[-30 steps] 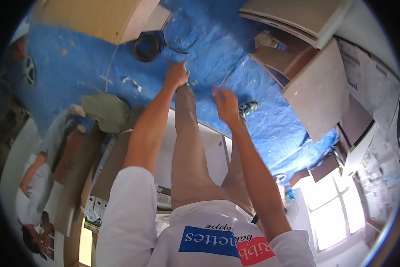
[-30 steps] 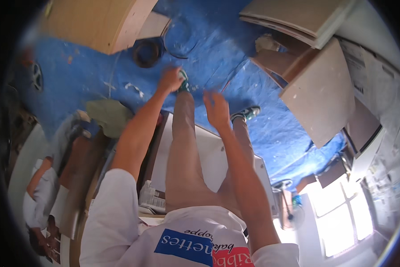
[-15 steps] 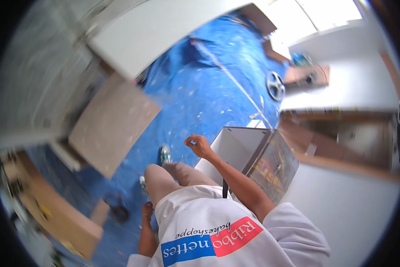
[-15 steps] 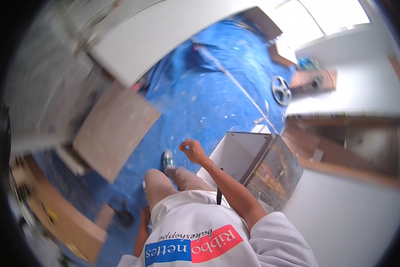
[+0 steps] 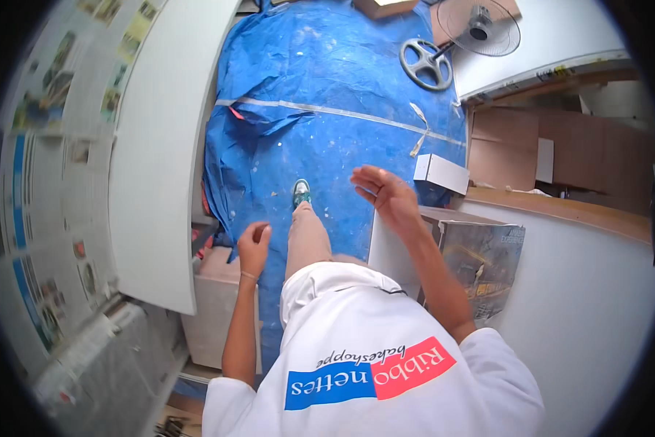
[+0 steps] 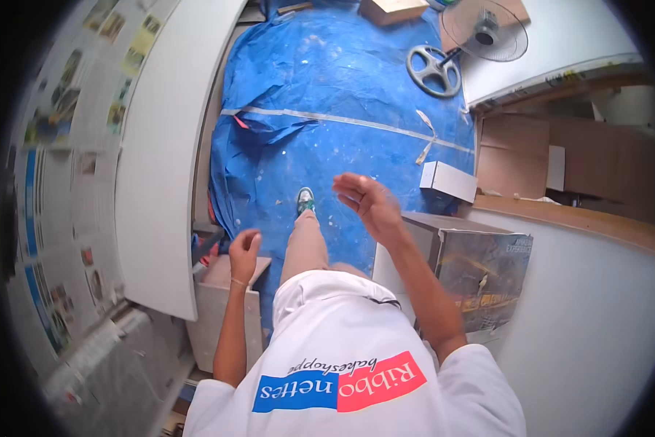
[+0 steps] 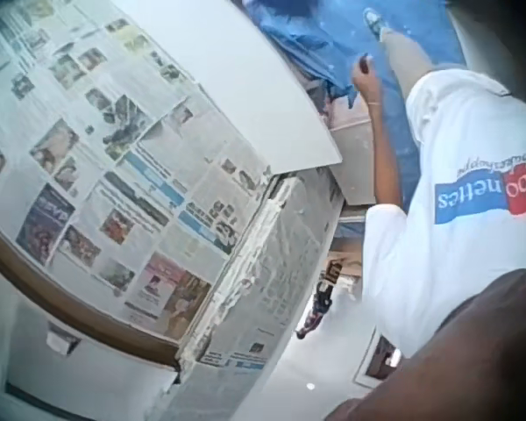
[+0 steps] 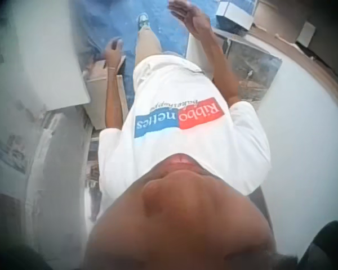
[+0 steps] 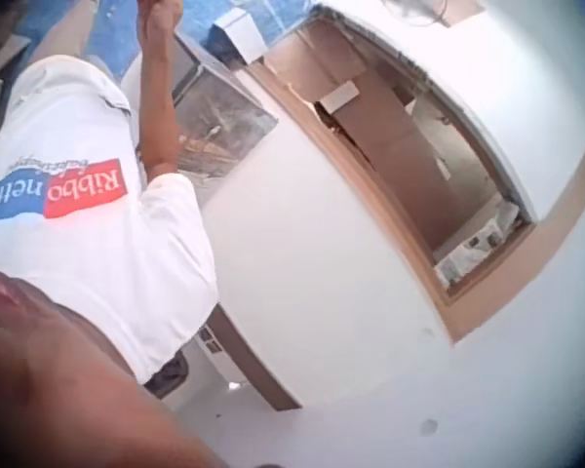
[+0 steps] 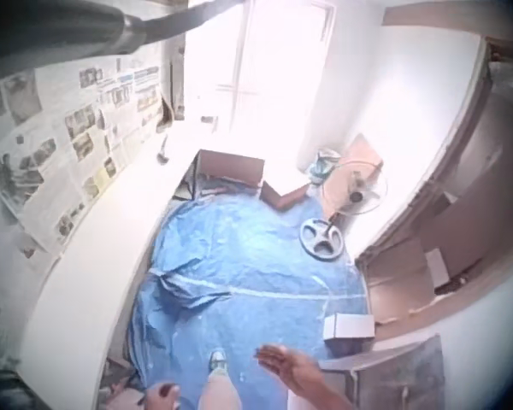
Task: The person measures and marks a curved wooden edge strip using a square and pencil, then cuts it with pliers. They retrieve a circular saw from a toolbox and later position the cut edge strip onto a large wooden board while another person hammers it into place.
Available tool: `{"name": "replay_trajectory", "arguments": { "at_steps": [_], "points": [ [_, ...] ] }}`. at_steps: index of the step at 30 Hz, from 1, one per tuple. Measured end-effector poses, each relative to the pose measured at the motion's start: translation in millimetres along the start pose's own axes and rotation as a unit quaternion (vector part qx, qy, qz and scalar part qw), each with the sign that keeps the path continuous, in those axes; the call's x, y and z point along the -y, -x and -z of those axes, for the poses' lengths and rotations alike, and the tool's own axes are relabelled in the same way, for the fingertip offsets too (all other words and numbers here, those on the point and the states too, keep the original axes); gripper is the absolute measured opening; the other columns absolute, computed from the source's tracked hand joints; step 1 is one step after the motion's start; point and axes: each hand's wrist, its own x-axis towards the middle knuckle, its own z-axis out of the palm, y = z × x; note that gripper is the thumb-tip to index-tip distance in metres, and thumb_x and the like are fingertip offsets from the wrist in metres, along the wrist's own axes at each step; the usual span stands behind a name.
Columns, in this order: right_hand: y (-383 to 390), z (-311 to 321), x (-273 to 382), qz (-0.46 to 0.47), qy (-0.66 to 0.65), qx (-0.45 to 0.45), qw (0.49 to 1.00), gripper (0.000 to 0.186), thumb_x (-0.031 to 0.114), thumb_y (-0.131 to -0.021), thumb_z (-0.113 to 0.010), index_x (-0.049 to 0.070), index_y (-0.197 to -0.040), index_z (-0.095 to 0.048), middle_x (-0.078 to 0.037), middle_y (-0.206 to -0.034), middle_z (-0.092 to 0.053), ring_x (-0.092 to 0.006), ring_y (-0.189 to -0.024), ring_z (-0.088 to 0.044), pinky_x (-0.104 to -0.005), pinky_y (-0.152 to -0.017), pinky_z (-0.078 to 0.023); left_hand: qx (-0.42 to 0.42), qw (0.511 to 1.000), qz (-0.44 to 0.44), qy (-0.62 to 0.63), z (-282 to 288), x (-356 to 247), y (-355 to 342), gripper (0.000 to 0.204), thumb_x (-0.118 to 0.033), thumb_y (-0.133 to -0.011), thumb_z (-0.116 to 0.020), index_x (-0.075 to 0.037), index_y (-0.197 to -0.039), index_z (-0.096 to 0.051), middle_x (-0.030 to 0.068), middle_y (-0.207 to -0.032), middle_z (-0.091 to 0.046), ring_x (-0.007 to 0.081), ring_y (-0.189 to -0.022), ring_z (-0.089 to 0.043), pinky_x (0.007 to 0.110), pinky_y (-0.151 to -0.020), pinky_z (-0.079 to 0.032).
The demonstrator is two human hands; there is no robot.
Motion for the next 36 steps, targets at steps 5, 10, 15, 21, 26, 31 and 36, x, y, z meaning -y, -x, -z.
{"name": "replay_trajectory", "arguments": {
  "at_steps": [5, 10, 15, 21, 26, 31, 36],
  "points": [
    [-96.3, -2.7, 141.6, 0.036, -0.132, 0.074, 0.988, 0.060, 0.039, -0.107, -0.033, -0.007, -0.145, -0.041, -0.023, -0.147, -0.048, -0.0304, -0.138, -0.045, -0.0433, -0.117, -0.033, 0.106, 0.960, -0.258, -0.035, -99.0, -287.7, -185.9, 0.014, -0.010, -0.086, -0.075, -0.003, -0.099, -0.074, 0.0073, -0.080, -0.070, 0.0134, -0.073, -0.063, 0.028, -0.066, -0.050],
    [-176.6, 17.1, 266.3, 0.088, -0.230, 0.064, 0.967, 0.077, 0.057, -0.104, -0.031, -0.005, -0.150, -0.035, -0.024, -0.151, -0.042, -0.0328, -0.140, -0.042, -0.0429, -0.121, -0.027, 0.228, 0.880, -0.414, -0.045, -219.4, -449.1, -315.3, 0.022, -0.004, -0.079, -0.080, -0.003, -0.100, -0.075, 0.0079, -0.085, -0.071, 0.0161, -0.077, -0.068, 0.028, -0.066, -0.052],
    [-316.0, 54.1, 374.2, 0.141, -0.277, 0.053, 0.949, 0.085, 0.065, -0.100, -0.033, 0.004, -0.158, -0.019, -0.024, -0.160, -0.025, -0.0337, -0.144, -0.036, -0.0430, -0.122, -0.019, 0.232, 0.898, -0.369, -0.066, -325.1, -524.8, -464.6, 0.024, -0.002, -0.078, -0.081, -0.004, -0.101, -0.076, 0.0078, -0.088, -0.072, 0.0148, -0.077, -0.070, 0.026, -0.064, -0.053],
    [-486.3, 67.4, 509.2, 0.162, -0.122, 0.072, 0.976, 0.087, 0.065, -0.100, -0.033, 0.005, -0.159, -0.014, -0.025, -0.162, -0.018, -0.0376, -0.149, -0.026, -0.0439, -0.122, -0.015, 0.179, 0.894, -0.392, -0.124, -380.8, -612.3, -627.0, 0.012, -0.001, -0.082, -0.075, -0.003, -0.094, -0.074, 0.0091, -0.084, -0.071, 0.0189, -0.069, -0.067, 0.029, -0.059, -0.050],
    [-620.5, 59.8, 613.6, 0.115, -0.088, 0.076, 0.987, 0.095, 0.071, -0.095, -0.037, 0.007, -0.160, -0.010, -0.023, -0.164, -0.013, -0.0376, -0.151, -0.020, -0.0455, -0.122, -0.007, 0.163, 0.828, -0.495, -0.207, -416.8, -690.8, -781.3, 0.006, -0.002, -0.081, -0.074, -0.003, -0.084, -0.069, 0.0091, -0.074, -0.065, 0.0253, -0.064, -0.062, 0.034, -0.058, -0.048],
    [-791.5, 98.8, 677.3, 0.125, -0.084, -0.027, 0.988, 0.092, 0.066, -0.096, -0.040, 0.008, -0.160, -0.009, -0.022, -0.165, -0.010, -0.0371, -0.152, -0.017, -0.0450, -0.123, -0.008, 0.270, 0.783, -0.514, -0.222, -511.2, -713.7, -984.6, 0.008, -0.003, -0.082, -0.072, -0.004, -0.087, -0.065, 0.0076, -0.075, -0.059, 0.0253, -0.065, -0.059, 0.036, -0.058, -0.047],
    [-949.4, 166.5, 695.7, 0.138, -0.188, -0.200, 0.952, 0.084, 0.060, -0.099, -0.039, 0.009, -0.160, -0.012, -0.021, -0.165, -0.012, -0.0365, -0.148, -0.029, -0.0458, -0.121, -0.016, 0.346, 0.775, -0.463, -0.254, -624.2, -681.4, -1199.1, 0.005, -0.007, -0.086, -0.067, -0.006, -0.087, -0.062, 0.0103, -0.080, -0.058, 0.0299, -0.075, -0.062, 0.041, -0.065, -0.050]
  ]
}}
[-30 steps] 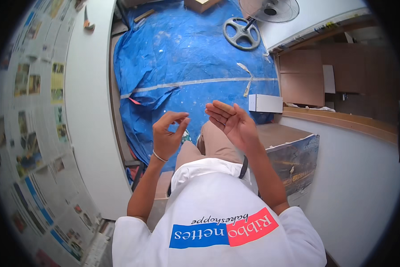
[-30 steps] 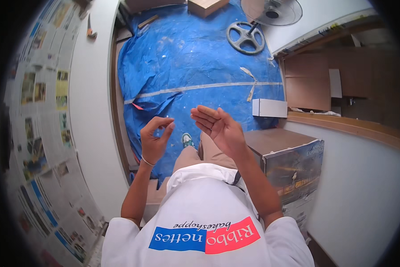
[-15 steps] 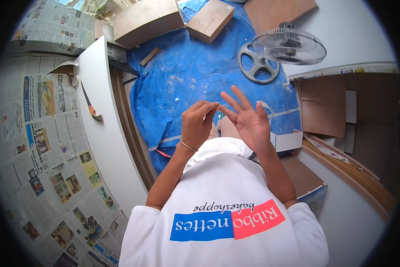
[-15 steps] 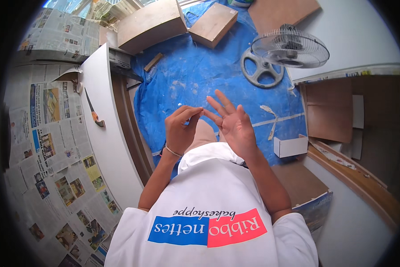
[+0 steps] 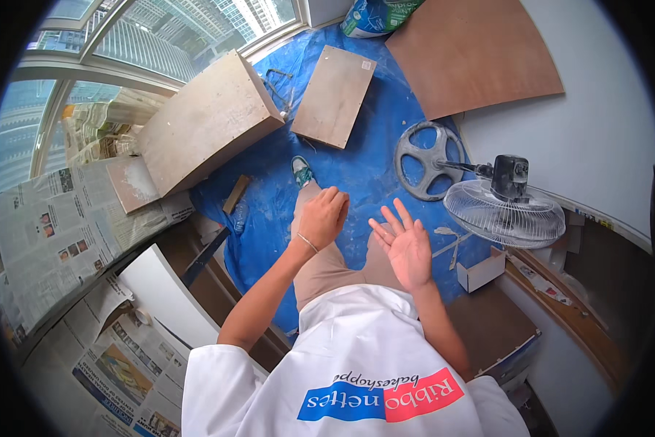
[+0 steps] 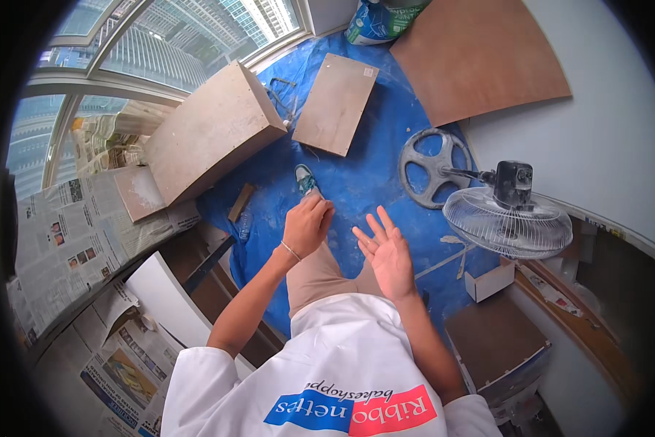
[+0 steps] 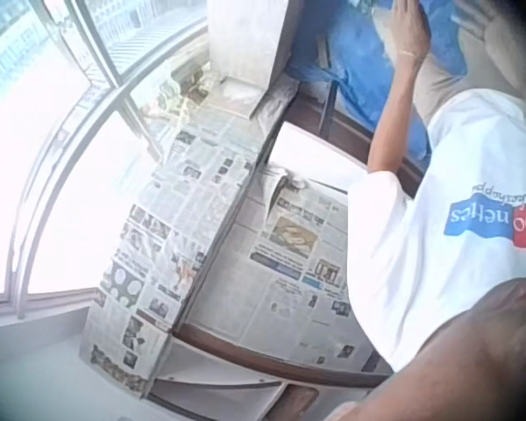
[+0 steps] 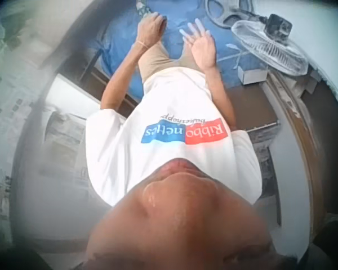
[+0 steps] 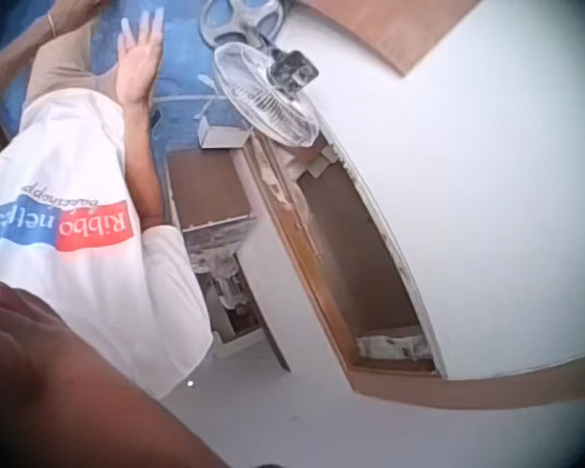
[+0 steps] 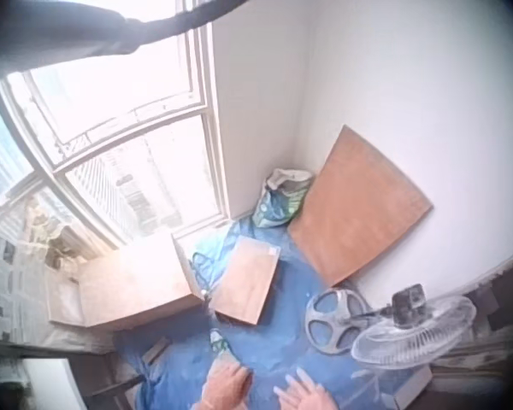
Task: The person measures and marks a curved wooden edge strip using a square and pencil, then cuts it with pliers. They retrieve a circular saw from a toolbox and later position the cut edge strip onto a large wooden board while another person hammers it into place.
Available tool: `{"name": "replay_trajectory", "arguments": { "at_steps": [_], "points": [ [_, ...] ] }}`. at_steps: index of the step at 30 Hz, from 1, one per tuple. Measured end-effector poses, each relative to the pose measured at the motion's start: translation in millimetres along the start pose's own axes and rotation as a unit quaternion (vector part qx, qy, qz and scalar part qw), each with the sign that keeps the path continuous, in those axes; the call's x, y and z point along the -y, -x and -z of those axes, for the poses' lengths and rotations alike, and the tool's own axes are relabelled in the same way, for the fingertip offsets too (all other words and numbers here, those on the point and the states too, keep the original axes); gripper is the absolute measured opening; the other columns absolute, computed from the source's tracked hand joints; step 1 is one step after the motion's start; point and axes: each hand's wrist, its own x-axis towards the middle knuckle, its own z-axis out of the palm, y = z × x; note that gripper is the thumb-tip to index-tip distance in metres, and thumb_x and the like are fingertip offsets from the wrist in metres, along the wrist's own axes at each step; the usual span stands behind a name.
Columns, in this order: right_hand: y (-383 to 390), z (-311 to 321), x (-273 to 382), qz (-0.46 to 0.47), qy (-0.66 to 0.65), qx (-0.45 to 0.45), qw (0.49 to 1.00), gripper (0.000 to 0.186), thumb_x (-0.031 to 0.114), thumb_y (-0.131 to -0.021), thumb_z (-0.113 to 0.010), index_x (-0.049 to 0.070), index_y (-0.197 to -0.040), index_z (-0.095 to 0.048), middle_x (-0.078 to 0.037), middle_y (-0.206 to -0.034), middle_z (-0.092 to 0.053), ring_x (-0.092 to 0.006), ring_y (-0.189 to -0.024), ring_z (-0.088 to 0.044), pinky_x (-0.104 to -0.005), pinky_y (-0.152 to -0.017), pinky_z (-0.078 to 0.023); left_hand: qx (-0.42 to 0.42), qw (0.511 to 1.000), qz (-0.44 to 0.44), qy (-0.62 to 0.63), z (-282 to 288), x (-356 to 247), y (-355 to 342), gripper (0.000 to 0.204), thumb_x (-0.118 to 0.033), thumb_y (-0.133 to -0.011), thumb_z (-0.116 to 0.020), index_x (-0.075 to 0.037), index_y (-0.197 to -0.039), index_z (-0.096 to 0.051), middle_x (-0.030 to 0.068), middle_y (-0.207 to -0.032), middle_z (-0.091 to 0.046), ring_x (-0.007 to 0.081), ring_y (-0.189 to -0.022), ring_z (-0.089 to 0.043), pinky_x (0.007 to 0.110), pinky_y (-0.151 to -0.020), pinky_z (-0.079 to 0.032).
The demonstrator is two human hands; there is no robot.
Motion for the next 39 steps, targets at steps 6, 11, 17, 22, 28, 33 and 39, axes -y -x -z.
{"name": "replay_trajectory", "arguments": {
  "at_steps": [6, 11, 17, 22, 28, 33, 39],
  "points": [
    [-244.2, 83.3, -62.7, -0.045, 0.165, -0.180, 0.969, 0.061, 0.045, -0.102, -0.051, 0.004, -0.146, -0.043, -0.019, -0.139, -0.054, -0.0314, -0.128, -0.054, -0.0444, -0.108, -0.040, 0.136, 0.927, 0.349, -0.031, -86.0, 325.6, -121.7, 0.028, -0.030, -0.095, -0.063, -0.002, -0.101, -0.064, 0.0196, -0.094, -0.068, 0.0383, -0.087, -0.066, 0.046, -0.076, -0.051],
    [-462.3, 202.1, -188.6, -0.179, 0.323, -0.294, 0.882, 0.064, 0.045, -0.097, -0.061, 0.000, -0.141, -0.048, -0.020, -0.136, -0.056, -0.0320, -0.120, -0.058, -0.0388, -0.105, -0.043, 0.056, 0.930, 0.361, -0.042, -232.4, 517.3, -192.0, 0.094, -0.059, -0.081, -0.072, 0.001, -0.146, -0.040, 0.0298, -0.141, -0.051, 0.0418, -0.129, -0.052, 0.042, -0.111, -0.039],
    [-605.6, 251.5, -228.9, -0.137, 0.496, -0.334, 0.789, 0.080, 0.048, -0.090, -0.068, -0.002, -0.146, -0.040, -0.029, -0.147, -0.041, -0.0394, -0.134, -0.045, -0.0427, -0.113, -0.035, 0.115, 0.798, 0.590, 0.045, -321.3, 572.4, -245.4, 0.098, -0.065, -0.075, -0.066, -0.001, -0.146, -0.044, 0.0233, -0.140, -0.055, 0.0344, -0.130, -0.053, 0.043, -0.109, -0.041],
    [-648.8, 191.9, -171.8, -0.046, 0.487, -0.292, 0.822, 0.092, 0.052, -0.090, -0.066, -0.004, -0.152, -0.027, -0.031, -0.152, -0.032, -0.0404, -0.143, -0.033, -0.0434, -0.116, -0.030, 0.014, 0.839, 0.544, 0.015, -274.7, 477.1, -243.5, 0.075, -0.051, -0.076, -0.071, -0.003, -0.132, -0.055, 0.0174, -0.123, -0.062, 0.0361, -0.113, -0.058, 0.046, -0.095, -0.044],
    [-590.5, 159.0, -96.8, 0.003, 0.365, -0.294, 0.883, 0.079, 0.027, -0.096, -0.069, -0.004, -0.151, -0.022, -0.023, -0.145, -0.044, -0.0288, -0.130, -0.047, -0.0381, -0.109, -0.039, 0.030, 0.906, 0.419, 0.057, -279.9, 298.0, -214.4, 0.055, -0.025, -0.070, -0.083, -0.007, -0.115, -0.059, 0.0105, -0.105, -0.060, 0.0307, -0.095, -0.055, 0.039, -0.081, -0.039],
    [-549.3, 223.4, -75.3, -0.019, 0.352, -0.295, 0.888, 0.071, 0.028, -0.098, -0.065, -0.002, -0.149, -0.025, -0.020, -0.144, -0.044, -0.0269, -0.131, -0.046, -0.0378, -0.110, -0.037, 0.096, 0.861, 0.406, 0.290, -310.2, 322.0, -222.0, 0.029, -0.026, -0.083, -0.077, -0.003, -0.096, -0.066, 0.0118, -0.087, -0.064, 0.0285, -0.082, -0.061, 0.038, -0.074, -0.047],
    [-543.6, 242.0, -71.2, -0.027, 0.334, -0.291, 0.896, 0.074, 0.029, -0.100, -0.063, 0.001, -0.154, -0.021, -0.015, -0.151, -0.038, -0.0228, -0.136, -0.040, -0.0357, -0.114, -0.031, -0.029, 0.855, 0.502, 0.129, -398.2, 487.9, -248.0, 0.020, -0.015, -0.089, -0.064, 0.002, -0.097, -0.071, 0.0167, -0.084, -0.074, 0.0280, -0.078, -0.073, 0.037, -0.076, -0.056]
  ]
}}
